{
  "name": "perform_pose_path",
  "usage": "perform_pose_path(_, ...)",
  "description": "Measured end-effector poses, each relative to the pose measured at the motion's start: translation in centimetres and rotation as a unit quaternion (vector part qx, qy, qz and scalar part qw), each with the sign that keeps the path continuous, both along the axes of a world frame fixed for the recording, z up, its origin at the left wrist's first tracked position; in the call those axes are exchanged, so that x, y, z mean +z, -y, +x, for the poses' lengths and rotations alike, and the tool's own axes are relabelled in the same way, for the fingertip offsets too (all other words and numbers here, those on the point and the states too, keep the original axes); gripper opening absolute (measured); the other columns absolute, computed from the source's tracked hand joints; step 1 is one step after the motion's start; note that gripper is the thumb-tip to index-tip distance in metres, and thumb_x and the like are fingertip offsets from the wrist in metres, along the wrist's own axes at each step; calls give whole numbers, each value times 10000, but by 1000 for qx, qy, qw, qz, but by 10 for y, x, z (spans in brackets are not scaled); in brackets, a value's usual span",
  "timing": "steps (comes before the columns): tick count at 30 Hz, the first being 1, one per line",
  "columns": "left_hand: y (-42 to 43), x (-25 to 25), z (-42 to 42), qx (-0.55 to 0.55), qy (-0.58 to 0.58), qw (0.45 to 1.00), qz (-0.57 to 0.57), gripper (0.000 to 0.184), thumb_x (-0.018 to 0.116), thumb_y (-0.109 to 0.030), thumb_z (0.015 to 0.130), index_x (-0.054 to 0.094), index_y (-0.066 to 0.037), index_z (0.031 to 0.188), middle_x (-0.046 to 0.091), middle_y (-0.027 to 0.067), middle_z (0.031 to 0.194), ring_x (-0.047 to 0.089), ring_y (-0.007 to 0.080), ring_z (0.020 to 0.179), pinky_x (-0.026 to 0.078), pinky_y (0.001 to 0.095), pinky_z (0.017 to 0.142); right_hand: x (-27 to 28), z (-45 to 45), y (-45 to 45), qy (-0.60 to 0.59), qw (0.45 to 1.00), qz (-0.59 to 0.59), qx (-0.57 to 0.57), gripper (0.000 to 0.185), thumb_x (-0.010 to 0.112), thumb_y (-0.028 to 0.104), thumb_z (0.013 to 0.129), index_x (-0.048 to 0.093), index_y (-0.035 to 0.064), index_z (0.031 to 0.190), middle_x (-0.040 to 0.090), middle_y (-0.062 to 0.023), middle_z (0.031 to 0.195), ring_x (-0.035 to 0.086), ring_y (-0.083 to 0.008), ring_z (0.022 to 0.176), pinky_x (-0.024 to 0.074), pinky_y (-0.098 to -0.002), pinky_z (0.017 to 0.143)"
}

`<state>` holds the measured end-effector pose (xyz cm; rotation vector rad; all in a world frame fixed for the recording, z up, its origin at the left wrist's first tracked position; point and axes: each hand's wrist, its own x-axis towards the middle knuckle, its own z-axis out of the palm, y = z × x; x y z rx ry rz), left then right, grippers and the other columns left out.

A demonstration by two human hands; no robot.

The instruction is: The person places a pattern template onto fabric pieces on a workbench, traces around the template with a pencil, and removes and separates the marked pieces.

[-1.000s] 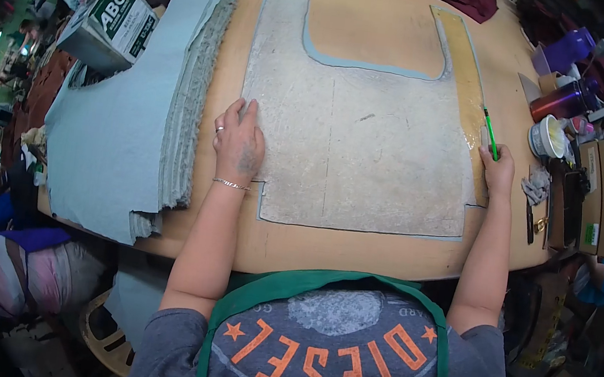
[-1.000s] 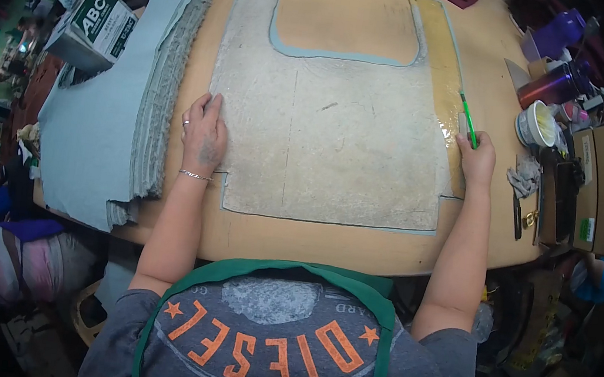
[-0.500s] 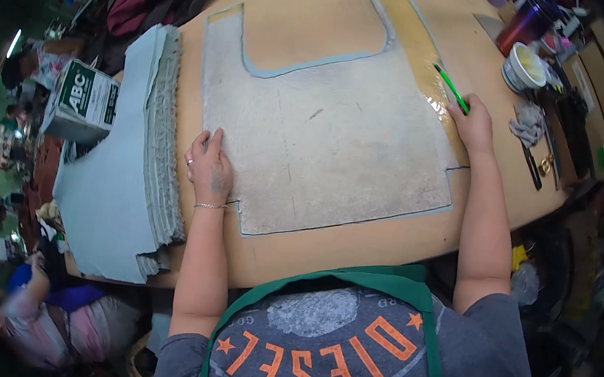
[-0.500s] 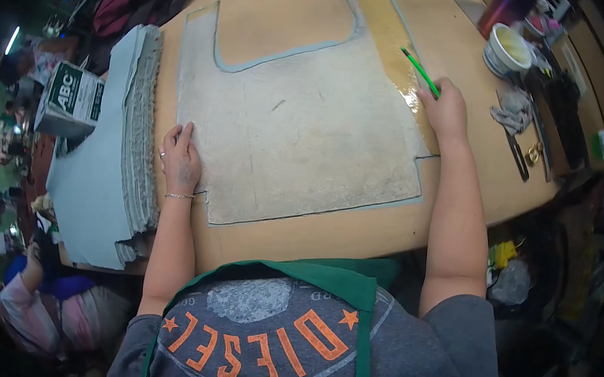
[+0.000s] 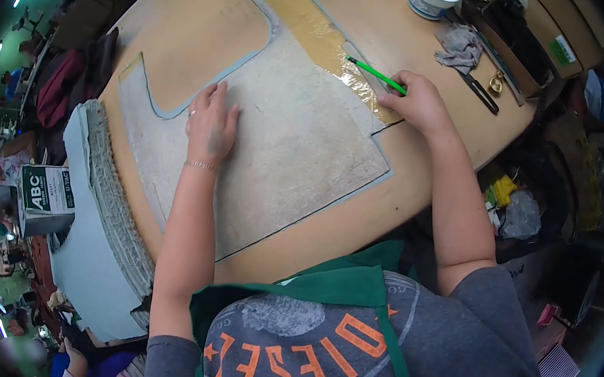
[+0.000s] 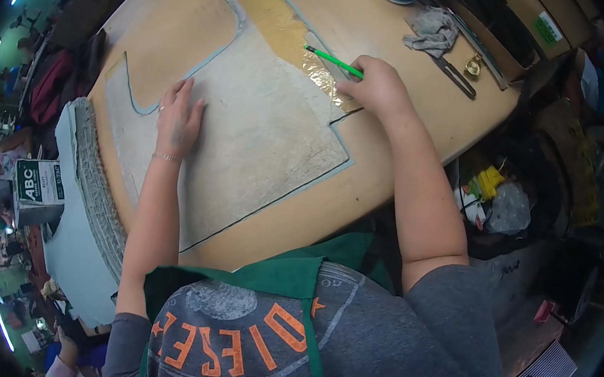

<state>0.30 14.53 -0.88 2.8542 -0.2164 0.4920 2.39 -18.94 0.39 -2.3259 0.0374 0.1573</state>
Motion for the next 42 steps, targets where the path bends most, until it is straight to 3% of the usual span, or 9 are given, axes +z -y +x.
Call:
perform_pose_path(4, 23, -1, 20, 38, -85, 996, -5, 348, 608, -231, 775, 560, -114, 1099, 524, 86, 1094, 472, 295, 1006, 420, 398, 829, 0, -12, -8, 59, 997, -46, -8, 296, 739, 162, 652, 595, -6, 850, 596, -125, 730, 572, -235, 683, 451, -321, 658)
perform_pose_path(7, 23, -8, 22, 7, -144, 984, -103, 328, 611, -251, 772, 573, -131, 1075, 523, 71, 1077, 471, 288, 974, 418, 415, 813, -4, -16, -10, 64, 996, -60, -16, 297, 730, 149, 656, 591, -6, 869, 592, -132, 742, 573, -245, 696, 451, -327, 661)
perform_pose_path(13, 19, -18, 26, 19, 73, 997, -14, 365, 594, -290, 782, 562, -144, 1114, 503, 74, 1141, 445, 295, 1055, 399, 453, 837, -1, -22, -11, 65, 997, -22, -21, 294, 707, 140, 657, 594, -11, 882, 599, -181, 815, 585, -313, 772, 456, -382, 702)
perform_pose_path(20, 21, -1, 46, 106, -94, 989, -37, 330, 596, -274, 778, 581, -168, 1091, 513, 67, 1108, 444, 298, 1041, 403, 463, 818, -6, -22, -9, 60, 998, -4, -24, 280, 706, 123, 646, 583, -16, 855, 585, -189, 801, 580, -316, 763, 449, -375, 691)
perform_pose_path(28, 35, -1, 22, 57, -57, 991, -106, 279, 619, -217, 761, 607, -138, 1028, 541, 74, 1010, 461, 292, 976, 415, 426, 804, -5, -49, 6, 80, 996, -24, -14, 286, 703, 108, 659, 580, -22, 882, 576, -180, 818, 573, -307, 775, 452, -370, 702)
perform_pose_path(31, 25, -8, 21, -61, 28, 964, -258, 254, 615, -152, 762, 610, -82, 1006, 555, 99, 971, 491, 286, 946, 418, 386, 811, -5, -56, 7, 78, 997, -20, -17, 290, 702, 102, 664, 579, -21, 896, 574, -173, 823, 572, -306, 775, 455, -371, 710)
perform_pose_path(34, 5, -1, -14, -71, 135, 964, -217, 241, 608, -104, 765, 607, -41, 998, 560, 122, 962, 509, 277, 927, 414, 359, 820, -5, -59, 6, 81, 996, -26, -24, 307, 709, 109, 656, 579, -18, 904, 575, -175, 832, 572, -312, 781, 458, -368, 724)
perform_pose_path(37, -47, 4, -71, 11, 110, 970, -216, 223, 602, -109, 781, 604, -23, 987, 560, 128, 973, 524, 253, 920, 429, 336, 802, -12, -53, 14, 163, 980, -110, 23, 303, 699, 127, 670, 578, -15, 909, 582, -180, 867, 578, -309, 812, 458, -362, 732)
perform_pose_path(42, -131, 0, -181, 267, 37, 929, -254, 257, 595, -146, 799, 582, 15, 999, 559, 152, 980, 559, 226, 881, 454, 304, 778, -25, -20, 14, 99, 993, -66, 0, 286, 654, 236, 749, 586, -2, 891, 612, -151, 758, 586, -249, 684, 454, -344, 666)
